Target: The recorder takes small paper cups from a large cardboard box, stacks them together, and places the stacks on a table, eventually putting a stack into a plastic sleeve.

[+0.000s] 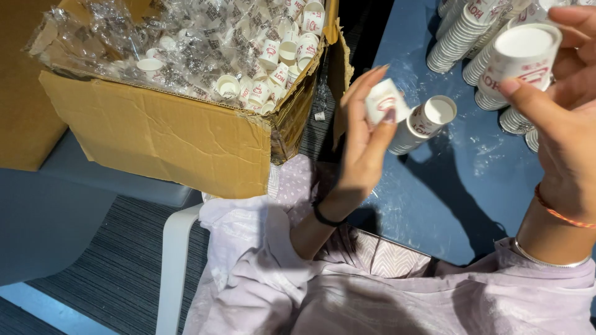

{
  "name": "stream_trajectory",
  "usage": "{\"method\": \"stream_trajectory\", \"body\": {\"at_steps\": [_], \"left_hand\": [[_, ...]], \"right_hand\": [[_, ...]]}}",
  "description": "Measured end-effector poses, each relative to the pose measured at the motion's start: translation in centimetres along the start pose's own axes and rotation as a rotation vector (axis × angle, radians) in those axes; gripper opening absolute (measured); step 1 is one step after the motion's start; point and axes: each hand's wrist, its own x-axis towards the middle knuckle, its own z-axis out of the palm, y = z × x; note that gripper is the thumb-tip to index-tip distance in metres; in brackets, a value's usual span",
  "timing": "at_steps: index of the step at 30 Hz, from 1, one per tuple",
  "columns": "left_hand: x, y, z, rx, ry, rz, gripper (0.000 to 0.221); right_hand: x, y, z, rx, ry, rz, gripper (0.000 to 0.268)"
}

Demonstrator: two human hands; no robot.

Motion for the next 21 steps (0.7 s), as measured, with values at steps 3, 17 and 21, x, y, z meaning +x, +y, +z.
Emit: {"method": "stream_trajectory", "body": {"at_steps": [3, 17, 21], "left_hand": [[0.8, 1.2, 3.4, 0.582, -0.054, 0.214, 0.058], [2.5, -5.8, 1.1, 0.733, -0.206, 0.391, 0.103], [2.9, -6.6, 0.7, 0.793, -0.195, 0.306, 0.121]], "right_hand": [[-0.6, 1.4, -1.1, 0.081, 0.048, 0.019, 0.059], [0.7, -1.2, 1.8, -0.098, -0.117, 0.078, 0.055], [0.6, -0.6, 1.7, -0.212, -0.172, 0.006, 0.052]]}}
